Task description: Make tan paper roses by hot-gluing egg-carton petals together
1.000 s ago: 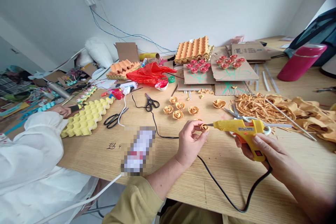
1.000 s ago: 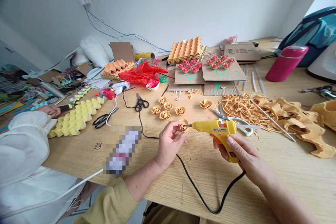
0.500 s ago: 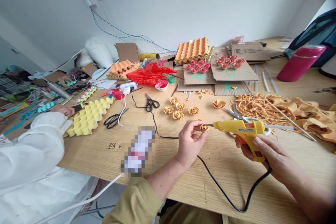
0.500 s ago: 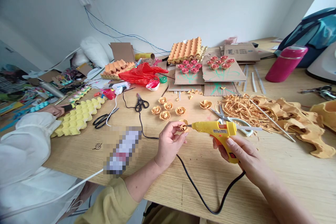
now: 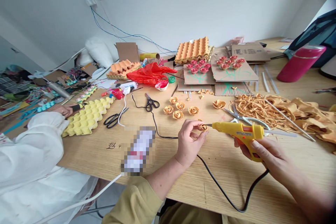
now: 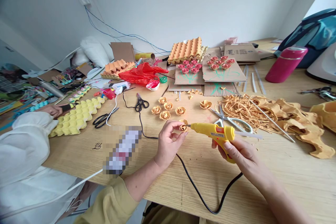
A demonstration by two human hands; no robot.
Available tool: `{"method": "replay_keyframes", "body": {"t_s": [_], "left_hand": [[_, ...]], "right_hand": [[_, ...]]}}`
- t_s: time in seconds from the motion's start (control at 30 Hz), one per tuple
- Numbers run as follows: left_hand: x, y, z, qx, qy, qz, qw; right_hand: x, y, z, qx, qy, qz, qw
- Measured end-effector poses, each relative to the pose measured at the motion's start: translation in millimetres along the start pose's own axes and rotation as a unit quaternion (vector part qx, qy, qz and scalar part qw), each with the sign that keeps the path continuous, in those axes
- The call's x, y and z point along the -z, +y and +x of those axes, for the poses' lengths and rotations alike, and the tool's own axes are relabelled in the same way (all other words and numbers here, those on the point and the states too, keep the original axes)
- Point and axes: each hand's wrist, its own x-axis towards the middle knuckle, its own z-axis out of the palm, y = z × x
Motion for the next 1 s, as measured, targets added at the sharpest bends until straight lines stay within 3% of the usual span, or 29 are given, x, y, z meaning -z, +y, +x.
{"method": "replay_keyframes", "body": {"t_s": [0.1, 0.23, 0.47, 0.57, 0.8, 1.0], "left_hand": [[0.8, 3.5, 1.5, -0.023, 0.006, 0.017, 1.000], [0.2, 4.4, 1.7, -0.027, 0.004, 0.006, 1.000], [-0.9, 5.4, 0.6, 0.000, -0.008, -0.012, 1.000], [-2.0, 7.2, 0.3, 0.014, -0.024, -0.008, 1.000], [-4.8, 3.9, -0.6, 0.046, -0.088, 0.018, 0.995], [-6.4, -4.0, -2.6, 0.059, -0.124, 0.063, 0.989]], "right_hand": [[-1.2, 0.2, -1.0, 0.025, -0.024, -0.064, 0.997], [-4.0, -3.8, 1.3, 0.036, 0.006, -0.100, 0.994], [-6.4, -12.4, 9.4, -0.023, 0.085, 0.034, 0.996], [-2.7, -6.7, 16.1, -0.025, 0.100, 0.044, 0.994], [9.5, 5.9, 27.0, -0.052, 0.163, -0.068, 0.983], [11.2, 14.1, 31.1, -0.025, 0.226, -0.228, 0.947]]}}
